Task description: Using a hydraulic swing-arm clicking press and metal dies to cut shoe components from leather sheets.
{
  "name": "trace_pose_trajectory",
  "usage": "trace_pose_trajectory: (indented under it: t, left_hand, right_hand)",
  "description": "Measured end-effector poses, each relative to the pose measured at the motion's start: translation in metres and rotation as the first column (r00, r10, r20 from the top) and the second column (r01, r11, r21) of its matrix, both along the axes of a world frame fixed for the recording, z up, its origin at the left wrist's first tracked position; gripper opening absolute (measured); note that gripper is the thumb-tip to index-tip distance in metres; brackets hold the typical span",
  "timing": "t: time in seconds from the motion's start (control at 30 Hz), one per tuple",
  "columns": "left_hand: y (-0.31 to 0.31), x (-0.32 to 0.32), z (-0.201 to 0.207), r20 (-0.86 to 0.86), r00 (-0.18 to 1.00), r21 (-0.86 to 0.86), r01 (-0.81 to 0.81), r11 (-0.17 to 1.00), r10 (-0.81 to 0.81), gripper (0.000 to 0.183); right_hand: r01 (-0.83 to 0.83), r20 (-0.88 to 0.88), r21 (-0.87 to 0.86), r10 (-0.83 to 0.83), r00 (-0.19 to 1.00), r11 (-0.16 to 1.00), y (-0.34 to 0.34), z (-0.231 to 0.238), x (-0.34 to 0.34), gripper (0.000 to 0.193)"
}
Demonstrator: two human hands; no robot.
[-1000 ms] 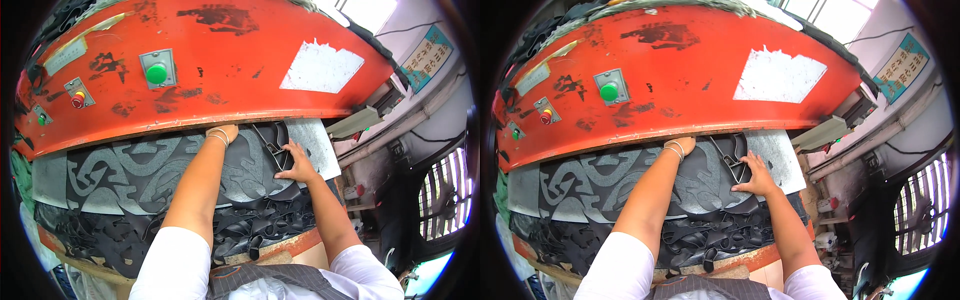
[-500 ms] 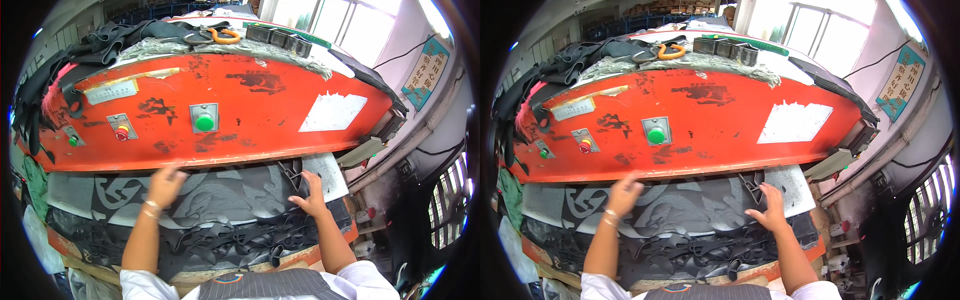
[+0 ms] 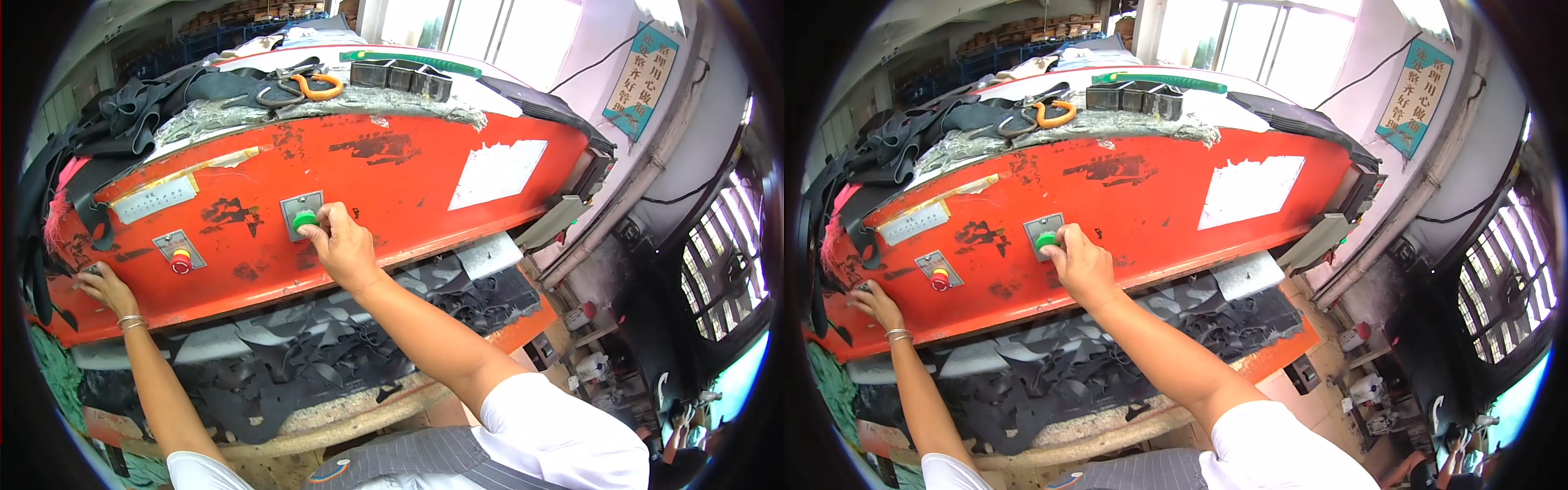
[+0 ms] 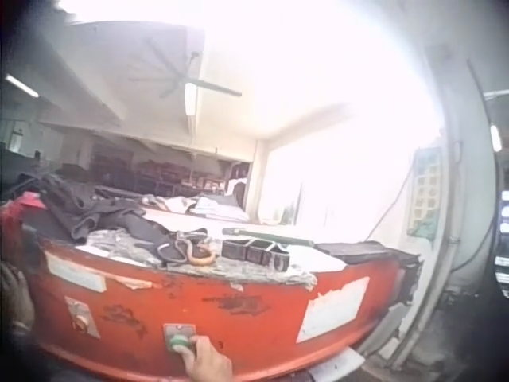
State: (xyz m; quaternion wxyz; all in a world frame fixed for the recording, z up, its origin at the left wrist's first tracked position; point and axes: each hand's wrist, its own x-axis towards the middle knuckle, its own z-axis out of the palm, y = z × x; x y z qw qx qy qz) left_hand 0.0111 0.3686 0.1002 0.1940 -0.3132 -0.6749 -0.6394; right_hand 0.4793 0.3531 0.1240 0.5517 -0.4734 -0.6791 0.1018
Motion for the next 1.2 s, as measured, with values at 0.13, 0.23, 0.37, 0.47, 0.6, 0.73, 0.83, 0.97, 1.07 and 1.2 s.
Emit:
trace_pose_trajectory:
  t: [0.13,0.23,0.37,0.47,0.6,0.73,0.83,0.97,1.07,1.2]
  left_hand:
    - [-0.037,0.007,-0.025,-0.051,0.987,-0.115,0.149,0.982,-0.155,0.082]
    - [-0.094,0.148,-0.039,0.078,0.804,-0.260,0.588,0.766,-0.590,0.062]
    - [-0.211,0.251,-0.069,0.176,0.585,-0.513,0.741,0.434,-0.791,0.012]
    - [-0.258,0.310,-0.093,0.189,0.381,-0.581,0.787,0.209,-0.905,0.015]
    - [-0.273,0.344,-0.094,-0.008,0.467,-0.726,0.605,0.327,-0.884,0.022]
    - [-0.277,0.340,-0.104,0.006,0.566,-0.755,0.544,0.367,-0.825,0.021]
    - [-0.276,0.349,-0.087,0.028,0.552,-0.726,0.584,0.363,-0.833,0.019]
    - [-0.278,0.350,-0.094,0.178,0.507,-0.718,0.653,0.241,-0.843,0.023]
    - [-0.274,0.332,-0.089,0.155,0.570,-0.753,0.597,0.277,-0.807,0.031]
    - [-0.267,0.293,-0.077,-0.111,0.812,-0.903,0.158,0.399,-0.573,0.072]
  right_hand:
    - [-0.115,0.116,-0.079,0.124,0.986,0.990,-0.044,-0.024,0.019,0.036]
    - [-0.240,0.304,-0.420,0.385,0.871,0.875,-0.111,-0.057,0.065,0.037]
    - [-0.236,0.405,-0.726,0.679,0.612,0.646,-0.190,-0.065,0.087,0.045]
    - [-0.260,0.543,-0.616,0.640,0.544,0.743,-0.221,-0.092,0.100,0.050]
    - [-0.187,0.645,-0.481,0.490,0.586,0.857,-0.230,-0.120,0.096,0.033]
    - [-0.233,0.624,-0.426,0.470,0.624,0.874,-0.222,-0.124,0.088,0.024]
    - [-0.244,0.642,-0.396,0.457,0.615,0.885,-0.222,-0.116,0.095,0.027]
    - [-0.282,0.558,-0.657,0.702,0.442,0.699,-0.212,-0.084,0.123,0.042]
    - [-0.245,0.243,-0.822,0.705,0.666,0.515,-0.164,-0.050,0.146,0.047]
    - [0.216,0.445,-0.568,0.075,0.892,0.794,-0.070,-0.024,0.189,0.063]
